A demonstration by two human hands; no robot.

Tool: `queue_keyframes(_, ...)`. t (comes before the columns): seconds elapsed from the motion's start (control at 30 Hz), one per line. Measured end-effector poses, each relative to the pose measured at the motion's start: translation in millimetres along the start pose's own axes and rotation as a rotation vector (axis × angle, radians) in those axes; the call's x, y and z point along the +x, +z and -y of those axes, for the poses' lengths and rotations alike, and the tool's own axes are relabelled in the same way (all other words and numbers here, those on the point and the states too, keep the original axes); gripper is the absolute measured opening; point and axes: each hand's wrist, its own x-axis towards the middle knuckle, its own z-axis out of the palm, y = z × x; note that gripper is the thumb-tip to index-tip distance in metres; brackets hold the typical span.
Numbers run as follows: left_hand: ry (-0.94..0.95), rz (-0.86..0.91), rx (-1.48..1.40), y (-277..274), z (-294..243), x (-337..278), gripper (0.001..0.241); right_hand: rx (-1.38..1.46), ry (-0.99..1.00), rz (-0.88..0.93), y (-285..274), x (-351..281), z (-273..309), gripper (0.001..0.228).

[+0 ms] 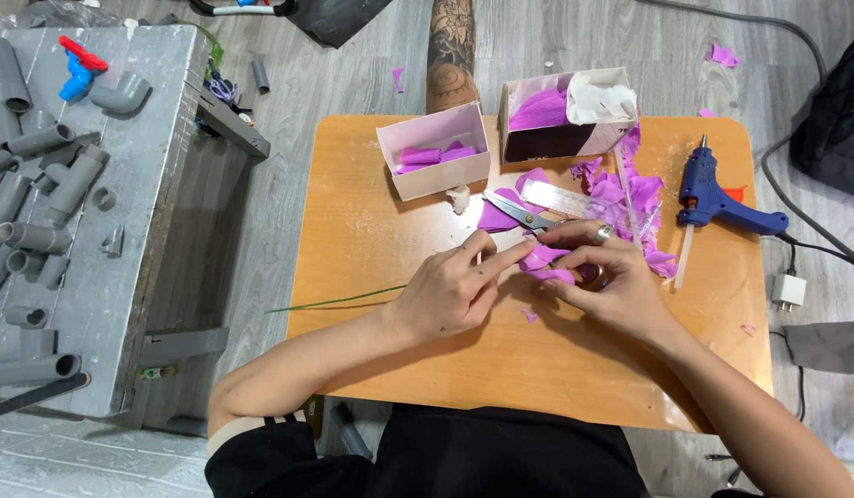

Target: The person is assembling artificial flowers by gluing purple fabric petals onto a wire stem using a hot glue gun.

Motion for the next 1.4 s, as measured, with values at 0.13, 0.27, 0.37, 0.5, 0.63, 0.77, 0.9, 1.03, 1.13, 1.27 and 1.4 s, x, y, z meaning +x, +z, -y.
queue_keyframes(0.13,-0.010,-0.044,0.034,-3,-4,3,0.042,-0.086,-0.028,-0.028,2,1,4,0.011)
queue_keyframes(0.27,-0.003,-0.068,0.086,4,0,1,0.048,-0.127,-0.013,-0.030,4,1,5,0.009)
queue_keyframes(0.37,-0.007,-0.100,0.130,9,2,-1,0.045,-0.124,-0.017,-0.042,6,1,5,0.010)
queue_keyframes(0.5,-0.019,-0.104,0.135,16,8,-4,0.039,-0.127,-0.025,-0.045,6,0,6,0.011)
queue_keyframes(0.63,-0.034,-0.090,0.114,15,10,-3,0.035,-0.115,-0.033,-0.078,8,-2,-3,0.013)
queue_keyframes(0.77,-0.069,-0.104,0.068,8,8,2,0.032,0.009,0.084,-0.129,6,-3,2,0.042)
queue_keyframes(0.9,-0.045,-0.168,0.141,5,11,3,0.031,0.064,0.144,-0.252,9,-8,3,0.047)
queue_keyframes(1.03,-0.031,-0.249,0.241,2,13,3,0.032,0.121,0.244,-0.211,8,-9,13,0.025)
queue_keyframes(1.13,-0.003,-0.312,0.248,0,15,4,0.030,0.109,0.266,-0.095,11,-7,12,0.016)
queue_keyframes(1.27,0.014,-0.342,0.271,-2,14,6,0.030,0.105,0.217,-0.013,18,-3,23,0.013)
queue_keyframes(1.4,0.068,-0.385,0.365,5,12,4,0.032,0.629,0.463,-0.138,30,-5,34,0.023)
